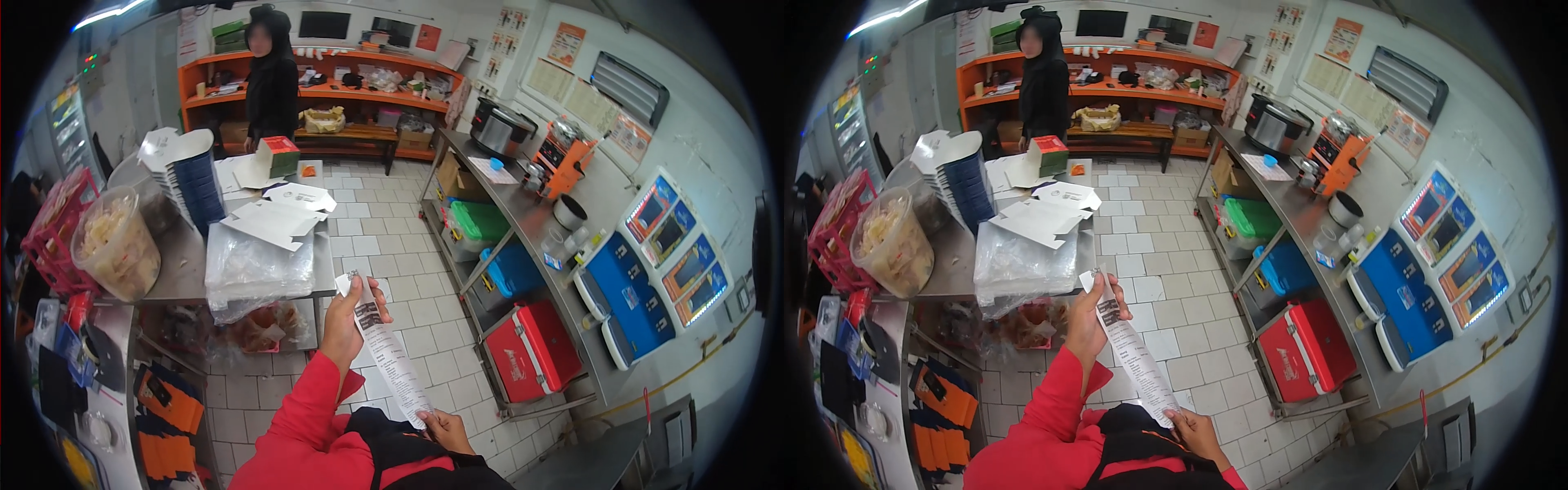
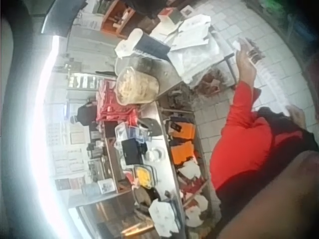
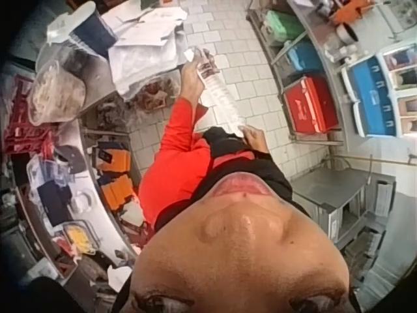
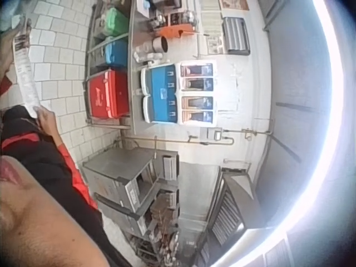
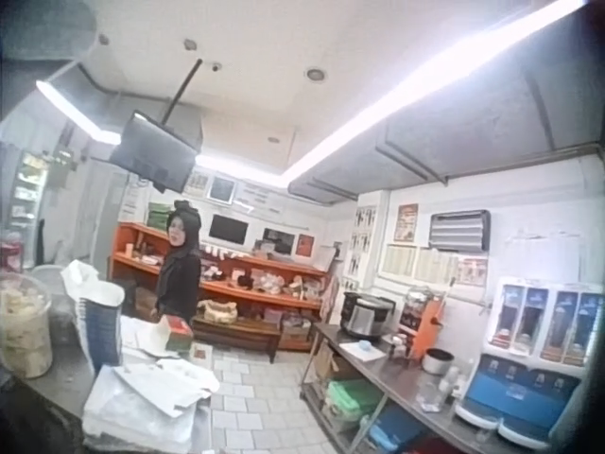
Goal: The recorder is assembling a food order in a commercial kitchen by checking a receipt and placing specific food items like rice and condiments into takeout boxes.
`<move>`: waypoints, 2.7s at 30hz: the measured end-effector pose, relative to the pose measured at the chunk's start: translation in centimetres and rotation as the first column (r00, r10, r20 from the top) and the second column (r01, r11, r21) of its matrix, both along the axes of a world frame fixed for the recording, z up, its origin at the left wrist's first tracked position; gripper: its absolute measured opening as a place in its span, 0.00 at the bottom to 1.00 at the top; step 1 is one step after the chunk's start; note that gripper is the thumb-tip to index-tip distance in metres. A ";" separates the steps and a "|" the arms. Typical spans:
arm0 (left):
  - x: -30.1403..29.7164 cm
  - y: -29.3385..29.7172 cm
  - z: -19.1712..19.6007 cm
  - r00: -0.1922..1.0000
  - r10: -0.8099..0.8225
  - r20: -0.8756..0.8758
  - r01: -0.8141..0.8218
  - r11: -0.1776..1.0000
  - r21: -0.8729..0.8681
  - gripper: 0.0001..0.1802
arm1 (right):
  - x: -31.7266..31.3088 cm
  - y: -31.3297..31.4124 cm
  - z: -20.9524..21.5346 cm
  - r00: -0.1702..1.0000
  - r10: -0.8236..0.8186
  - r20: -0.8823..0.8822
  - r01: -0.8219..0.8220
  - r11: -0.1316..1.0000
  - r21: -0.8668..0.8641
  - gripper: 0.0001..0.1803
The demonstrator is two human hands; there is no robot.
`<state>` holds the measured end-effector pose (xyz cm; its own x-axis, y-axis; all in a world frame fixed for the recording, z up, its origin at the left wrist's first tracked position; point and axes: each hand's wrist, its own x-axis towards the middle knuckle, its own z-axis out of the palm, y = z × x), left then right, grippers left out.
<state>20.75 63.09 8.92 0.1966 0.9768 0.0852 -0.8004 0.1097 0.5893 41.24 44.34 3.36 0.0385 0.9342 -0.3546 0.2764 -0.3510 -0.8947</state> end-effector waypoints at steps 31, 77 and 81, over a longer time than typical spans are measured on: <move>-20.8 -20.0 -1.8 0.876 0.467 -0.121 -0.481 0.865 -0.144 0.20 | -21.3 -1.8 -2.8 0.763 0.610 -0.214 -0.644 0.745 -0.173 0.25; -52.2 -48.8 9.6 0.035 0.996 -0.082 -0.974 0.053 0.222 0.49 | -69.9 -5.5 -1.6 -0.475 0.760 0.444 -0.736 -0.619 0.272 0.09; -51.5 -48.2 10.6 -0.066 0.988 -0.139 -0.974 -0.033 0.224 0.47 | -71.0 -3.2 -3.1 -0.273 0.721 0.637 -0.637 -0.632 0.442 0.22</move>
